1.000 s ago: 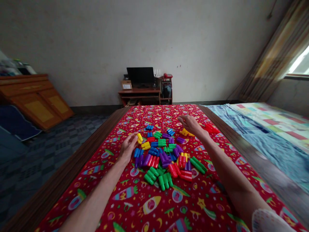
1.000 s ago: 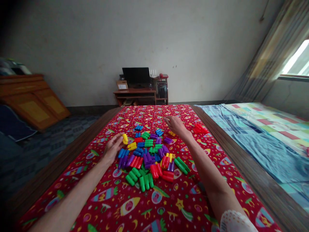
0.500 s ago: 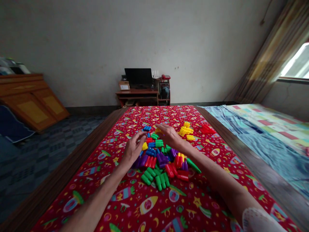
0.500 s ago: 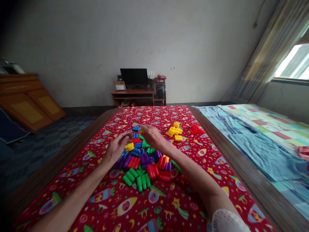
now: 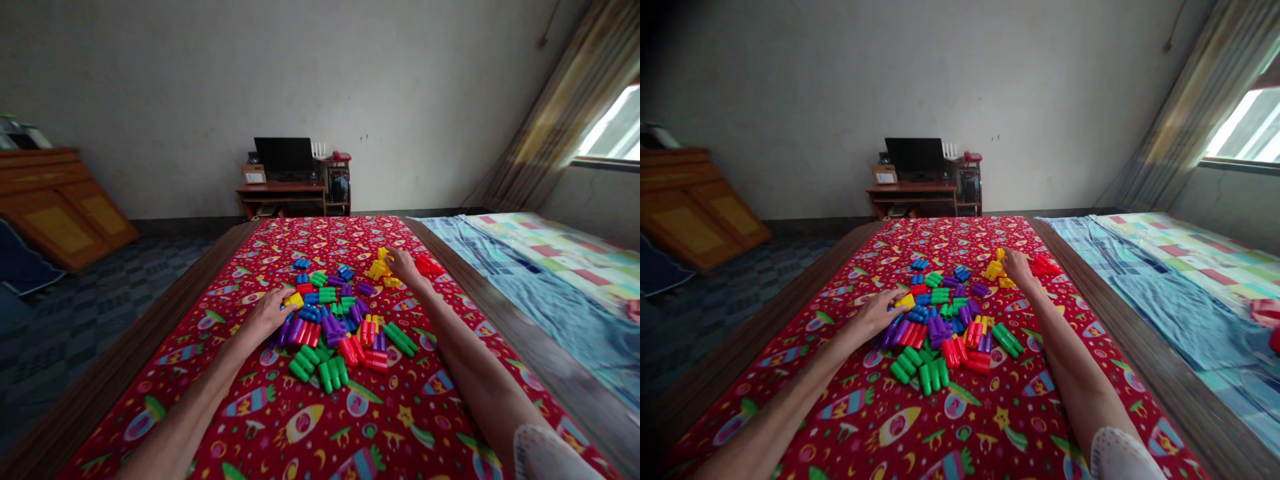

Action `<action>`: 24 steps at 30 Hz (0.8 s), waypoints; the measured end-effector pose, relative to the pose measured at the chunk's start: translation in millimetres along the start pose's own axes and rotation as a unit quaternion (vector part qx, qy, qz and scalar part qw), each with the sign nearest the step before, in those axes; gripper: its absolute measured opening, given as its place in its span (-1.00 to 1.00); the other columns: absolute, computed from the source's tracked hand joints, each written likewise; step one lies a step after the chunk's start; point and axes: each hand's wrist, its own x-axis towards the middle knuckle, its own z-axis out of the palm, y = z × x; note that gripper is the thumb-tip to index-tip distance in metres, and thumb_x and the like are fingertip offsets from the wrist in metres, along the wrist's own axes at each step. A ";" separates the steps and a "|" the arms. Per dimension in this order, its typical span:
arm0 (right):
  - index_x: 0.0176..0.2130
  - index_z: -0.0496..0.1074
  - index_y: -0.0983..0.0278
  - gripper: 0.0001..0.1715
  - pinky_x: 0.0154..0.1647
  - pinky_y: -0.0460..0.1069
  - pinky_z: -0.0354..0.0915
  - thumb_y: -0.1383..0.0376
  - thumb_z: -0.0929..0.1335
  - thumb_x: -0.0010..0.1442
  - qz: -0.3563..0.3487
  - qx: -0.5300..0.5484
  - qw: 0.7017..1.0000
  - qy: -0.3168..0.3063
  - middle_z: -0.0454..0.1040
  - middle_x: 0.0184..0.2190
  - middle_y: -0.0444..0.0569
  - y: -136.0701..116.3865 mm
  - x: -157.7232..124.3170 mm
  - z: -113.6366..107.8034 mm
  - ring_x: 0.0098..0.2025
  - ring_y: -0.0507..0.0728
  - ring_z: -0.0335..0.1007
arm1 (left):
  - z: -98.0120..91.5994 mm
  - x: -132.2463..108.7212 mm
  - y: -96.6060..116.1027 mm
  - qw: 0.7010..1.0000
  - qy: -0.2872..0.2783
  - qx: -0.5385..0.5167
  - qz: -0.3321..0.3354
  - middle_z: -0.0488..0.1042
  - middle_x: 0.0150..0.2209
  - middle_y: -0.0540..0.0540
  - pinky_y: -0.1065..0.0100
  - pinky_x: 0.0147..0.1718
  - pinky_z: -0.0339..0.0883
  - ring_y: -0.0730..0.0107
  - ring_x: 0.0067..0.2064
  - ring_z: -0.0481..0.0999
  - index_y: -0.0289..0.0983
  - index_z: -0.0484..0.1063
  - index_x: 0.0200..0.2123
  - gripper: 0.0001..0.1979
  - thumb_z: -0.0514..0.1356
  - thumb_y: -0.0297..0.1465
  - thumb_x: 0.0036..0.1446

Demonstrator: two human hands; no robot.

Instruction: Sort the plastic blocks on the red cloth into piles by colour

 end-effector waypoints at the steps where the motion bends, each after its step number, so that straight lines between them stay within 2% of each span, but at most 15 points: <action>1: 0.00 0.49 0.31 -0.57 -0.15 0.03 0.36 0.39 0.28 0.15 0.018 0.017 1.000 0.006 0.61 -0.24 0.10 -1.5 0.3 -2.0 -0.19 0.21 0.52 | -1.4 0.4 0.9 1.000 0.004 0.003 -0.008 0.57 -0.25 -0.12 0.24 -0.20 0.39 0.17 -0.21 0.53 -0.21 0.51 -0.21 -0.68 0.21 -0.27 -0.07; 5: -0.13 0.58 0.30 -0.65 -0.09 0.02 0.36 0.37 0.28 0.14 0.076 0.108 0.988 0.079 0.61 -0.20 0.08 -4.2 8.1 -24.3 -0.14 0.20 0.53 | -9.5 2.3 6.0 0.998 0.044 -0.019 -0.042 0.58 -0.31 -0.06 0.31 -0.25 0.38 0.20 -0.26 0.54 -0.19 0.52 -0.27 -0.73 0.25 -0.27 -0.11; 8: -0.17 0.59 0.32 -0.69 -0.10 0.02 0.37 0.35 0.30 0.13 0.074 0.162 0.978 0.105 0.62 -0.25 0.07 -14.9 12.5 -45.3 -0.17 0.19 0.54 | -15.1 3.7 13.6 0.990 0.079 -0.102 -0.056 0.58 -0.30 -0.04 0.34 -0.28 0.38 0.22 -0.26 0.54 -0.23 0.52 -0.24 -0.64 0.26 -0.16 -0.09; 10: -0.18 0.58 0.32 -0.70 -0.17 -0.01 0.37 0.33 0.31 0.15 0.021 0.217 0.973 0.076 0.62 -0.28 0.05 -36.3 7.4 -54.7 -0.23 0.15 0.54 | -16.9 2.5 23.6 0.980 0.082 -0.170 -0.060 0.58 -0.30 -0.06 0.33 -0.30 0.40 0.20 -0.27 0.55 -0.27 0.51 -0.19 -0.53 0.27 -0.08 -0.10; 12: -0.16 0.57 0.31 -0.71 -0.25 -0.05 0.36 0.29 0.30 0.19 -0.078 0.272 0.959 0.009 0.61 -0.27 0.03 -69.5 -6.7 -58.2 -0.27 0.10 0.53 | -17.0 -1.3 37.8 0.970 0.074 -0.224 -0.050 0.58 -0.28 -0.09 0.32 -0.32 0.41 0.18 -0.27 0.55 -0.31 0.50 -0.14 -0.46 0.29 -0.05 -0.12; 15: -0.05 0.52 0.27 -0.68 -0.31 -0.11 0.29 0.28 0.31 0.23 -0.264 0.302 0.907 -0.130 0.60 -0.24 -0.02 -124.2 -37.3 -54.6 -0.29 0.05 0.49 | -14.7 -10.2 61.0 0.968 0.066 -0.242 -0.021 0.58 -0.26 -0.10 0.31 -0.33 0.43 0.21 -0.30 0.56 -0.30 0.47 -0.10 -0.48 0.31 -0.12 -0.11; 16: -0.02 0.50 0.26 -0.67 -0.34 -0.13 0.25 0.30 0.32 0.22 -0.292 0.298 0.896 -0.149 0.59 -0.28 -0.04 -138.4 -46.1 -52.5 -0.34 0.02 0.46 | -13.5 -12.9 67.0 0.968 0.061 -0.241 -0.016 0.57 -0.28 -0.10 0.32 -0.36 0.44 0.23 -0.32 0.56 -0.29 0.46 -0.09 -0.50 0.31 -0.14 -0.09; 18: -0.01 0.49 0.28 -0.66 -0.40 -0.14 0.17 0.33 0.34 0.21 -0.308 0.273 0.899 -0.149 0.56 -0.38 -0.08 -154.1 -55.7 -48.7 -0.44 -0.02 0.39 | -10.6 -16.1 73.5 0.964 0.053 -0.261 -0.016 0.55 -0.31 -0.08 0.34 -0.41 0.45 0.26 -0.34 0.56 -0.27 0.40 -0.04 -0.48 0.29 -0.14 -0.05; 21: -0.07 0.50 0.33 -0.69 -0.45 -0.12 0.09 0.25 0.35 0.22 -0.255 0.220 0.937 -0.093 0.50 -0.49 -0.09 -142.9 -46.2 -44.9 -0.50 -0.02 0.30 | -6.0 -14.1 67.9 0.955 0.059 -0.292 -0.002 0.54 -0.25 -0.11 0.31 -0.37 0.48 0.26 -0.28 0.57 -0.26 0.27 0.07 -0.42 0.25 -0.15 0.01; 24: -0.11 0.50 0.37 -0.57 -0.41 -0.10 0.10 0.09 0.29 0.28 -0.164 0.166 0.972 -0.009 0.47 -0.52 -0.05 -104.8 -22.0 -36.9 -0.47 0.02 0.32 | -2.3 -7.6 46.9 0.970 0.095 -0.220 0.029 0.54 -0.17 -0.15 0.26 -0.24 0.49 0.23 -0.17 0.56 -0.25 0.33 0.01 -0.56 0.17 -0.20 0.09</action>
